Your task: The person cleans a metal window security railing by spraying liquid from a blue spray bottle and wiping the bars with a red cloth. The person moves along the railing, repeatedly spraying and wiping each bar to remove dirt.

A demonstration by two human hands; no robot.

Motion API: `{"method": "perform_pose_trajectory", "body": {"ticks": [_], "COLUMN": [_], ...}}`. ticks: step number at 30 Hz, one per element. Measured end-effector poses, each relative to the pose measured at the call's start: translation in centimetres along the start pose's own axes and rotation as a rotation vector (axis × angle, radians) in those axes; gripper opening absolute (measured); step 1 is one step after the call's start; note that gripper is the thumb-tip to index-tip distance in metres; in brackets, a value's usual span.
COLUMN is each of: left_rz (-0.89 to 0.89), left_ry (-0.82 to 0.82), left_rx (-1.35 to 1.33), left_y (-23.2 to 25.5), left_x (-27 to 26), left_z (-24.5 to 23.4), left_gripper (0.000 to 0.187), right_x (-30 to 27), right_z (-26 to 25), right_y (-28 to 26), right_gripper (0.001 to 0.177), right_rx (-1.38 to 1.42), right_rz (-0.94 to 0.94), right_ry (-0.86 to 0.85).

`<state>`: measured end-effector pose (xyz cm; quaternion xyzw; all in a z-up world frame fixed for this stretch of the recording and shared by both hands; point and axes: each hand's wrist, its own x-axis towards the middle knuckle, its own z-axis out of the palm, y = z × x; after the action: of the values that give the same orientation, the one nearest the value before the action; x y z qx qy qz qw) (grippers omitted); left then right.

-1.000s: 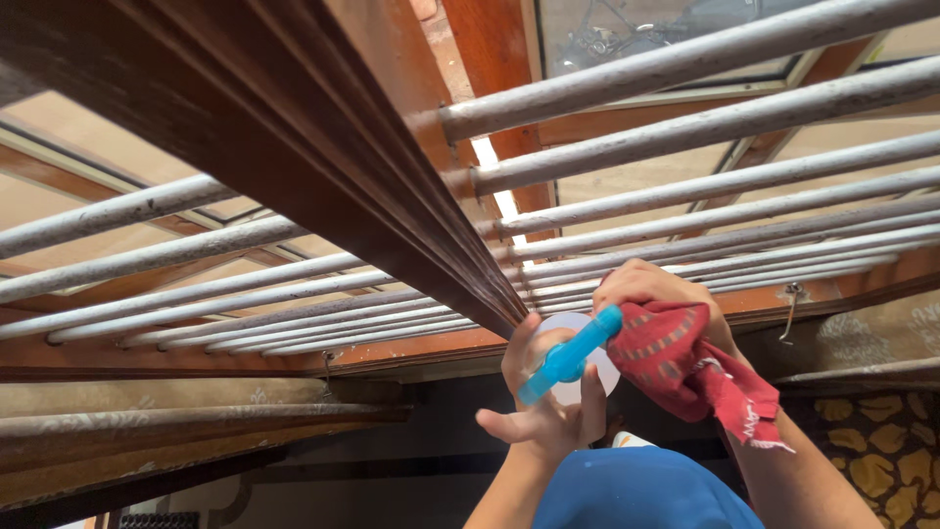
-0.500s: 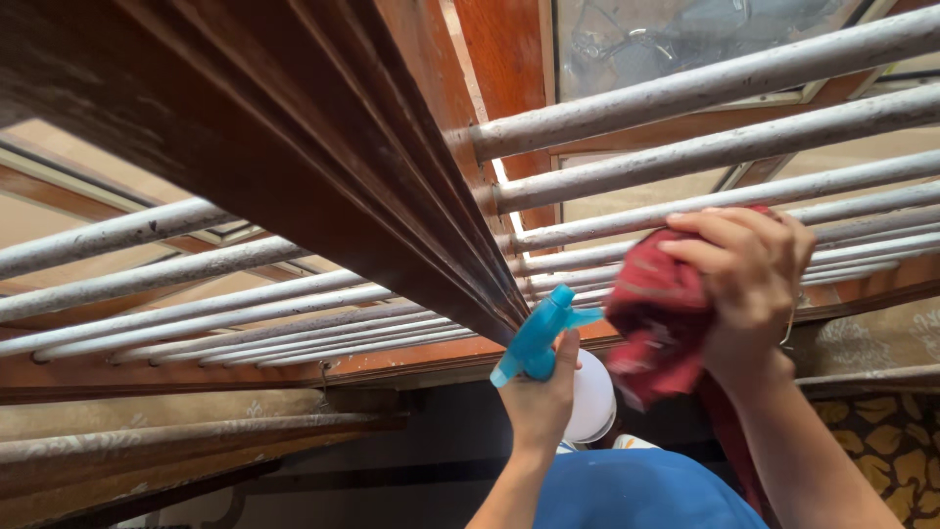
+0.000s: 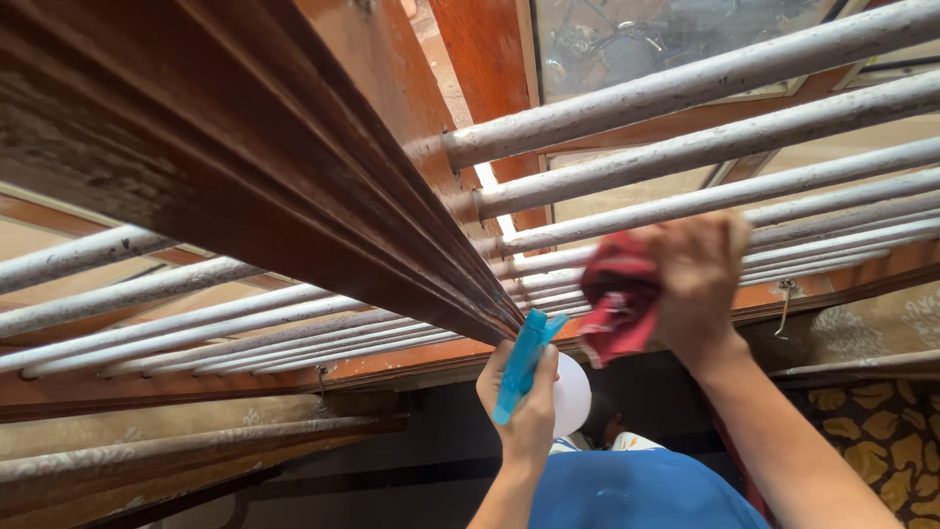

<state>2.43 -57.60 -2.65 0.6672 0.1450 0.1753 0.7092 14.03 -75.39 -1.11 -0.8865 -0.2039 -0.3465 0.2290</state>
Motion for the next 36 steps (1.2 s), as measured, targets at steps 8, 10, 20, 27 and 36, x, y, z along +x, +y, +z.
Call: {"method": "perform_pose_trajectory", "body": {"ticks": [8,10,20,27,36], "left_rz": [-0.017,-0.039,-0.051,-0.049,-0.091], "left_ry": [0.052,0.072,0.061,-0.055,-0.093], "left_rx": [-0.045,-0.027,-0.001,-0.010,-0.002], "left_y": [0.5,0.9,0.4,0.4,-0.2], "left_x": [-1.1,-1.2,-1.5,-0.8,0.8], "left_z": [-0.7,-1.2,-1.7,0.0,-0.1], "left_gripper": [0.006,0.006,0.014,0.020,0.024], "right_x": [1.4,0.6,1.1,0.1,3.5], "right_z": [-0.3,-1.4,-0.5,-1.2,-2.5], "right_y": [-1.8,1.0,-1.0,-0.3,1.1], "right_gripper": [0.045,0.035,0.036,0.039,0.038], "right_rx": [0.169,0.089,0.105,0.178,-0.047], "right_rz": [-0.209,-0.141,0.003,-0.188,0.191], "right_ry": [-0.032,-0.009,-0.138,0.028,-0.411]}}
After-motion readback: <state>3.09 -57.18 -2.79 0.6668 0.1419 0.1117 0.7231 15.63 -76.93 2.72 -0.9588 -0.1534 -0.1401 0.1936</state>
